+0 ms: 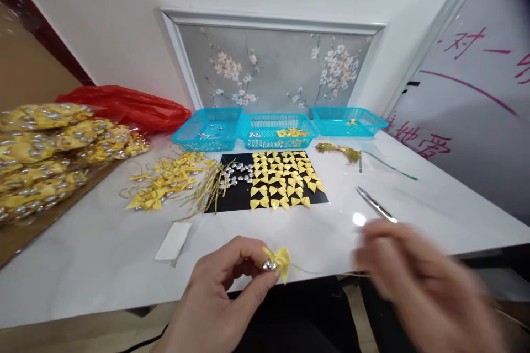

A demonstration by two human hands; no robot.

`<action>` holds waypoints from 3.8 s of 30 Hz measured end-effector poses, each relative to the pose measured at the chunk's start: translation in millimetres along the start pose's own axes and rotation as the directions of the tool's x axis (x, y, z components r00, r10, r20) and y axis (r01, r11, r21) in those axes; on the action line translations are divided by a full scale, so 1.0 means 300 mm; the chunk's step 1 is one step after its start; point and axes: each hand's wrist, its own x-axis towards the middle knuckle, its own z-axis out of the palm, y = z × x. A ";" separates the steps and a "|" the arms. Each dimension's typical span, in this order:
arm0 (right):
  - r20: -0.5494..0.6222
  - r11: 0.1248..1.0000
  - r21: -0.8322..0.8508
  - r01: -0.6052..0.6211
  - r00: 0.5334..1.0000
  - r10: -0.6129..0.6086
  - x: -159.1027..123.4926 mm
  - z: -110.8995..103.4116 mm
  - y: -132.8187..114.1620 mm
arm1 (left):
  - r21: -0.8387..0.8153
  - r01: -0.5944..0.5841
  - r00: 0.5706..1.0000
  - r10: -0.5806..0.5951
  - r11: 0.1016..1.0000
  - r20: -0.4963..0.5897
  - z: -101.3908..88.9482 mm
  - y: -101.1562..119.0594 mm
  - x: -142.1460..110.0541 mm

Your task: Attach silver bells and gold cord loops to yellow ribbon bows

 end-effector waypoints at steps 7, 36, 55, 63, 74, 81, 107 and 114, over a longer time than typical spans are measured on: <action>0.397 0.977 0.144 -0.155 0.914 0.087 0.062 0.230 -0.037 | -0.138 -0.055 0.998 0.050 0.989 -0.037 -0.013 0.001 0.007; 0.151 0.845 -0.253 0.472 0.882 -0.447 0.002 0.232 -0.067 | -0.256 0.068 0.972 -0.121 0.964 -0.201 -0.022 -0.016 -0.014; 0.176 0.851 -0.248 0.462 0.886 -0.430 -0.001 0.230 -0.063 | -0.120 -0.136 0.972 0.109 0.983 -0.207 -0.021 -0.026 -0.022; 0.209 0.856 -0.265 0.444 0.893 -0.399 -0.002 0.229 -0.065 | -0.120 -0.156 0.975 0.134 0.980 -0.176 -0.017 -0.035 -0.024; 0.218 0.885 -0.250 0.394 0.913 -0.345 -0.017 0.246 -0.052 | -0.165 -0.089 0.988 0.066 0.982 -0.137 -0.018 -0.070 -0.057; 0.193 0.840 -0.284 0.462 0.886 -0.422 -0.011 0.244 -0.051 | -0.080 -0.066 0.991 0.056 0.995 -0.124 -0.034 -0.039 -0.041; 0.043 0.969 -0.076 0.237 0.971 -0.234 -0.044 0.267 -0.054 | 0.052 -0.480 0.862 0.482 0.876 -0.158 -0.057 -0.071 -0.085; 0.026 0.961 -0.073 0.267 0.964 -0.266 -0.042 0.272 -0.049 | 0.043 -0.492 0.861 0.493 0.870 -0.124 -0.061 -0.077 -0.081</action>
